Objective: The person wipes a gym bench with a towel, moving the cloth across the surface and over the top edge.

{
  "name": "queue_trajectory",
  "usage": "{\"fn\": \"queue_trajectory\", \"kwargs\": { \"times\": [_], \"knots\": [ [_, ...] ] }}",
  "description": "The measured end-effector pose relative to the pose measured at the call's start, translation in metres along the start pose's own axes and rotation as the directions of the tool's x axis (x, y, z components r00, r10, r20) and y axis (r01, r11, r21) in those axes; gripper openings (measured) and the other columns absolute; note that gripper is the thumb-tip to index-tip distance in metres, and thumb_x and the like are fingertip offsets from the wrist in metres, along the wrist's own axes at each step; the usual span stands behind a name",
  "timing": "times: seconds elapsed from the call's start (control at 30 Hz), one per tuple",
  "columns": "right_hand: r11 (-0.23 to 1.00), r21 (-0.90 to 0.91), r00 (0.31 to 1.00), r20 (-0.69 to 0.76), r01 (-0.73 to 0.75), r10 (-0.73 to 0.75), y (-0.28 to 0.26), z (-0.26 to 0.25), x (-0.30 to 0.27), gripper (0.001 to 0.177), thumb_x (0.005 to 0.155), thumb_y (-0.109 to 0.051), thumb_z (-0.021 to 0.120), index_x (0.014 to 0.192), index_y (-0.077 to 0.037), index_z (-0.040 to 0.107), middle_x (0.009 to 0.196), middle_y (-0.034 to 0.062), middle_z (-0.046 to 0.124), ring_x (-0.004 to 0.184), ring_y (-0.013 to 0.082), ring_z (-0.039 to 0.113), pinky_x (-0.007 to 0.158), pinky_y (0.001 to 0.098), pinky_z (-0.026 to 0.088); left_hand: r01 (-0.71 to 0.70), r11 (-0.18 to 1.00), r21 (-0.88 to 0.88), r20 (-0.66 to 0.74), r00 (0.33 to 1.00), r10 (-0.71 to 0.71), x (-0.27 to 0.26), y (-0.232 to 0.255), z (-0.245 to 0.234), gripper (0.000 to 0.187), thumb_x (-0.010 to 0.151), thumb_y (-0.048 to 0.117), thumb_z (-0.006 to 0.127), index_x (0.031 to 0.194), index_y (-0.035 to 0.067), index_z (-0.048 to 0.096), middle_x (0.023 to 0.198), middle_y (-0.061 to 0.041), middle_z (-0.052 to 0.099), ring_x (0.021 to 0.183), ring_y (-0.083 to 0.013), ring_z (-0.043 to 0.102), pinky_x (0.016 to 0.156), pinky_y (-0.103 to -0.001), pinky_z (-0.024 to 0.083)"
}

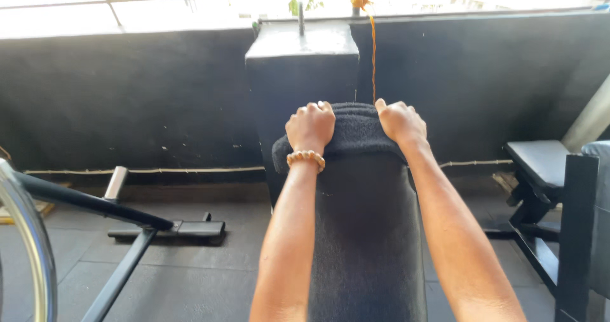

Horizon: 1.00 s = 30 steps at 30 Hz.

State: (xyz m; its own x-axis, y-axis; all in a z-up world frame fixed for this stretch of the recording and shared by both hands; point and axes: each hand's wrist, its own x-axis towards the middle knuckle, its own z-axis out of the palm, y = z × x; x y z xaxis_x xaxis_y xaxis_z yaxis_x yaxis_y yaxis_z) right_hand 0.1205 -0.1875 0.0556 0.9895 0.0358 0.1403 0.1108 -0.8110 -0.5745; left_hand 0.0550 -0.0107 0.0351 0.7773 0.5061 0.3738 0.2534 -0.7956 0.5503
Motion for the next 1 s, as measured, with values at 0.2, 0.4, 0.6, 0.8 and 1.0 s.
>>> {"fn": "queue_trajectory", "kwargs": {
  "times": [0.2, 0.4, 0.6, 0.8, 1.0],
  "knots": [
    [0.999, 0.001, 0.999, -0.026, 0.036, -0.036, -0.001, 0.001, -0.018, 0.075, 0.107, -0.06, 0.025, 0.139, -0.014, 0.075, 0.141, 0.0243, 0.072, 0.137, 0.0466, 0.062, 0.116, 0.0609, 0.046, -0.068, 0.997, -0.028, -0.128, 0.99, 0.064, -0.016, -0.005, 0.004, 0.058, 0.109, 0.037, 0.03, 0.116, 0.003, 0.076, 0.12, -0.019, 0.078, 0.113, -0.0451, 0.074, 0.103, -0.055, 0.054],
    [0.996, 0.065, 0.996, -0.07, 0.062, -0.058, 0.012, 0.008, -0.031, 0.07, 0.106, -0.055, 0.027, 0.144, -0.017, 0.072, 0.137, 0.0241, 0.073, 0.131, 0.0471, 0.066, 0.112, 0.0607, 0.05, -0.108, 0.994, 0.007, -0.187, 0.977, 0.108, -0.032, -0.011, 0.012, 0.055, 0.11, 0.038, 0.031, 0.118, 0.007, 0.076, 0.123, -0.016, 0.074, 0.113, -0.0392, 0.071, 0.098, -0.05, 0.053],
    [0.997, 0.038, 0.984, -0.167, 0.07, -0.063, 0.018, 0.014, -0.053, 0.065, 0.109, -0.052, 0.028, 0.144, -0.013, 0.066, 0.134, 0.0272, 0.072, 0.129, 0.0477, 0.067, 0.109, 0.0603, 0.051, -0.164, 0.986, 0.013, -0.256, 0.953, 0.162, -0.045, -0.017, 0.016, 0.049, 0.11, 0.037, 0.034, 0.115, 0.009, 0.075, 0.118, -0.014, 0.072, 0.107, -0.0392, 0.07, 0.091, -0.048, 0.053],
    [0.987, 0.034, 0.935, -0.325, 0.158, -0.138, 0.028, 0.019, -0.088, 0.044, 0.114, -0.042, 0.033, 0.132, -0.011, 0.06, 0.125, 0.0283, 0.069, 0.128, 0.0462, 0.065, 0.108, 0.0593, 0.053, -0.222, 0.974, 0.057, -0.367, 0.902, 0.227, -0.059, -0.023, 0.02, 0.043, 0.109, 0.035, 0.04, 0.127, 0.015, 0.074, 0.129, -0.014, 0.069, 0.112, -0.0422, 0.069, 0.093, -0.051, 0.054],
    [0.976, 0.067, 0.911, -0.377, 0.206, -0.166, 0.04, 0.021, -0.118, 0.044, 0.114, -0.042, 0.034, 0.14, -0.011, 0.05, 0.128, 0.0261, 0.067, 0.129, 0.0435, 0.063, 0.107, 0.0586, 0.053, -0.246, 0.969, -0.012, -0.291, 0.928, 0.232, -0.095, -0.028, 0.006, 0.05, 0.109, 0.032, 0.039, 0.15, 0.018, 0.065, 0.157, -0.016, 0.057, 0.134, -0.0458, 0.061, 0.105, -0.053, 0.051]
  ]
}}
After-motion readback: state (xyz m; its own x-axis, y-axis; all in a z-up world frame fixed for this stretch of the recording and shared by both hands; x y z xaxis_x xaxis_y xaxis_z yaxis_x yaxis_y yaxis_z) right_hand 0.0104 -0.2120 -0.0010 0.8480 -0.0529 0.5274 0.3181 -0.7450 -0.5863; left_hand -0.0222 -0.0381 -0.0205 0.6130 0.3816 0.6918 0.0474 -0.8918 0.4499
